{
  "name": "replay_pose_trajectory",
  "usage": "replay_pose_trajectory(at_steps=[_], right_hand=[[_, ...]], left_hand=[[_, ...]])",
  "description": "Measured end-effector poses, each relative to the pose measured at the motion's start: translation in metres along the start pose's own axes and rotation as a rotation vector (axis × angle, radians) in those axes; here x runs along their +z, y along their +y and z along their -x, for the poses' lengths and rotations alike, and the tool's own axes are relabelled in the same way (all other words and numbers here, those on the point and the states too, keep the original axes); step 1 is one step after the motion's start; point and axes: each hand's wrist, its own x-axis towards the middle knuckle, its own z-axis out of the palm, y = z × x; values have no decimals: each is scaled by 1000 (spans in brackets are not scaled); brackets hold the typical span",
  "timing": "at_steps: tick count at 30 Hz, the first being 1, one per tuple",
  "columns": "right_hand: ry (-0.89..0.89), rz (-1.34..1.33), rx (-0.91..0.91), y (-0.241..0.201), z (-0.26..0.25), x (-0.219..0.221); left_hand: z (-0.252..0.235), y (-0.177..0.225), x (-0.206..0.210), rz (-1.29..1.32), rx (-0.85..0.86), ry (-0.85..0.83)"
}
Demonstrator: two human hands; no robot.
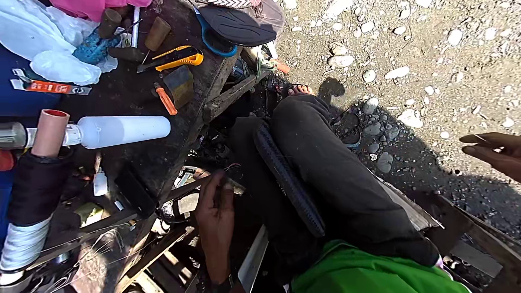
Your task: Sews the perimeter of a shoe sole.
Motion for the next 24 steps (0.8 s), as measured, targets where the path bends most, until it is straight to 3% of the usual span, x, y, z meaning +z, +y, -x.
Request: replay_pose_trajectory(at_steps=[2, 4, 6, 8, 15, 18, 24], right_hand=[[133, -396, -305, -81, -7, 37], [104, -721, -590, -167, -5, 65], [65, -738, -804, -231, -1, 84], [37, -564, -851, -267, -1, 99], [-29, -599, -833, -287, -11, 114], [-4, -619, -869, -286, -13, 118], [-18, -608, -861, -288, -17, 117]], left_hand=[[-9, 39, 14, 322, 179, 18], [-16, 68, 27, 459, 273, -67], [-21, 83, 34, 405, 294, -112], [-26, 89, 33, 327, 274, -121], [-38, 103, 12, 195, 209, -208], [-41, 106, 4, 240, 160, -293], [-40, 99, 6, 376, 114, -297]])
